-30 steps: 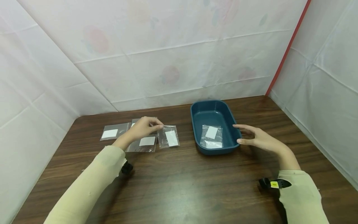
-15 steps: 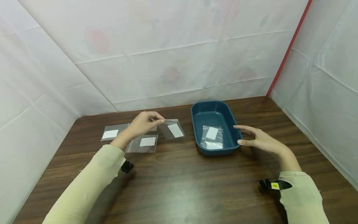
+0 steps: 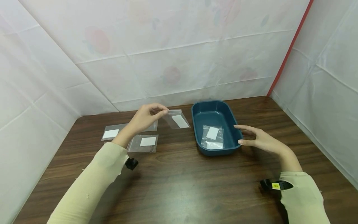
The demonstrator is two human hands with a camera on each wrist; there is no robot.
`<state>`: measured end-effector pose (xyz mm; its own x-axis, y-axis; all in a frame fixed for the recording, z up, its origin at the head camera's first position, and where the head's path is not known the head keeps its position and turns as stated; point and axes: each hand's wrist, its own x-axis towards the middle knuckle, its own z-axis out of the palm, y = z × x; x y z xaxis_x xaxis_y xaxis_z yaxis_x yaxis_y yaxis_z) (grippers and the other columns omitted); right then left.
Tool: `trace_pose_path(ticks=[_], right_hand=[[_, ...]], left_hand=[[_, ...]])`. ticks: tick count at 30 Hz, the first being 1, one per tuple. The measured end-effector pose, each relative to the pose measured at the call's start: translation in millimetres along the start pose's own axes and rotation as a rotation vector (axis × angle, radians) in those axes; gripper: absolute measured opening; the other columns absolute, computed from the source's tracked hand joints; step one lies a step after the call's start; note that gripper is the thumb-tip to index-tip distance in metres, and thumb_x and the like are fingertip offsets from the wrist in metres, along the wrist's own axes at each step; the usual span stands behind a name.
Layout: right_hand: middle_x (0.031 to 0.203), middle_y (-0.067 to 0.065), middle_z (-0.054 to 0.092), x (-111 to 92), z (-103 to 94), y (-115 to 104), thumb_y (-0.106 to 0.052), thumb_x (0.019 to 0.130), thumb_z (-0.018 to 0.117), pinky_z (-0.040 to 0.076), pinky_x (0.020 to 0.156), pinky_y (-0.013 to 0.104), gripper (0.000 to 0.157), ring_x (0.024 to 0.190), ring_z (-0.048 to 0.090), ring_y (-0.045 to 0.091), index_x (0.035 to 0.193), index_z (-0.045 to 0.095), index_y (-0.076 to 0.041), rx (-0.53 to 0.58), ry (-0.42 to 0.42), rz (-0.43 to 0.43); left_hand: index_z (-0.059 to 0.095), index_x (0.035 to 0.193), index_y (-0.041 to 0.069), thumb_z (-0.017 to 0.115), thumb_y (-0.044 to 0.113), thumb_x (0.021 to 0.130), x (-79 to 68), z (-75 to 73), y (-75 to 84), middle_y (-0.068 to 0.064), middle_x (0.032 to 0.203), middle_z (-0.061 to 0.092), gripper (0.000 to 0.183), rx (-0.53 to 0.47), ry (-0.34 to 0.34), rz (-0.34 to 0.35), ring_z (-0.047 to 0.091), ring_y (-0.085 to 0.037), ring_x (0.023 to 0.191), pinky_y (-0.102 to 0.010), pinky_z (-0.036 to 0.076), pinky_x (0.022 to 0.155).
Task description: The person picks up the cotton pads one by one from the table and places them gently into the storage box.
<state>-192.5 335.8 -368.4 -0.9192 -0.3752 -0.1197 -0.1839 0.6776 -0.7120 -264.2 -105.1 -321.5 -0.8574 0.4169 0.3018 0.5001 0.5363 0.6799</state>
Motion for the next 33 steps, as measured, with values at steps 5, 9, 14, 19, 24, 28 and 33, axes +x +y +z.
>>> trace_pose_path(ticks=[5,9,14,19,24,28,33], right_hand=[[0.155,0.027,0.030,0.1,-0.1,-0.1,-0.032,0.098,0.064,0.032,0.096,0.074,0.064,0.136,0.031,0.054,0.153,0.037,-0.012,-0.002,0.000,0.002],[0.155,0.027,0.030,0.0,-0.2,0.1,-0.032,0.098,0.064,0.032,0.096,0.075,0.064,0.135,0.032,0.054,0.153,0.037,-0.013,-0.003,-0.001,0.000],[0.155,0.027,0.030,-0.1,-0.2,0.5,-0.032,0.098,0.064,0.033,0.095,0.075,0.064,0.135,0.032,0.053,0.153,0.037,-0.013,-0.001,0.000,0.002],[0.155,0.027,0.030,-0.8,-0.8,1.2,-0.031,0.098,0.064,0.033,0.095,0.075,0.064,0.135,0.032,0.053,0.153,0.037,-0.014,0.002,0.002,-0.001],[0.155,0.027,0.030,-0.7,-0.6,1.1,-0.031,0.098,0.064,0.033,0.095,0.075,0.064,0.135,0.032,0.054,0.153,0.037,-0.013,0.001,0.005,-0.010],[0.155,0.027,0.030,-0.5,-0.5,1.3,-0.030,0.098,0.064,0.033,0.095,0.075,0.064,0.135,0.032,0.054,0.153,0.037,-0.013,0.002,0.007,-0.014],[0.155,0.027,0.030,-0.8,-0.8,1.4,-0.031,0.098,0.064,0.032,0.095,0.075,0.063,0.135,0.032,0.054,0.153,0.037,-0.013,-0.004,0.003,-0.012]], left_hand=[[0.074,0.110,0.022,0.065,0.032,0.098,5.1,3.4,8.9,0.007,0.099,0.070,0.018,-0.038,0.020,0.025,0.062,-0.011,0.082,-0.034,0.051,0.072],[0.074,0.109,0.023,0.066,0.032,0.097,9.2,8.3,16.3,0.007,0.098,0.070,0.017,-0.059,0.038,0.038,0.063,-0.011,0.083,-0.034,0.051,0.071],[0.074,0.108,0.024,0.066,0.032,0.097,13.5,15.0,25.4,0.009,0.096,0.070,0.016,-0.068,0.061,0.046,0.063,-0.011,0.082,-0.034,0.050,0.069],[0.074,0.108,0.023,0.066,0.031,0.097,17.9,22.8,32.1,0.009,0.098,0.069,0.016,-0.065,0.067,0.060,0.061,-0.008,0.081,-0.032,0.050,0.069],[0.075,0.108,0.023,0.066,0.031,0.097,22.1,30.7,38.6,0.010,0.100,0.070,0.016,-0.081,0.063,0.092,0.061,-0.007,0.081,-0.031,0.050,0.070],[0.075,0.108,0.022,0.067,0.030,0.097,25.3,36.7,43.2,0.010,0.100,0.070,0.016,-0.100,0.069,0.112,0.060,-0.007,0.079,-0.030,0.049,0.069],[0.075,0.109,0.022,0.066,0.029,0.097,28.0,43.5,49.8,0.010,0.099,0.069,0.016,-0.113,0.063,0.124,0.059,-0.008,0.077,-0.028,0.049,0.068]])
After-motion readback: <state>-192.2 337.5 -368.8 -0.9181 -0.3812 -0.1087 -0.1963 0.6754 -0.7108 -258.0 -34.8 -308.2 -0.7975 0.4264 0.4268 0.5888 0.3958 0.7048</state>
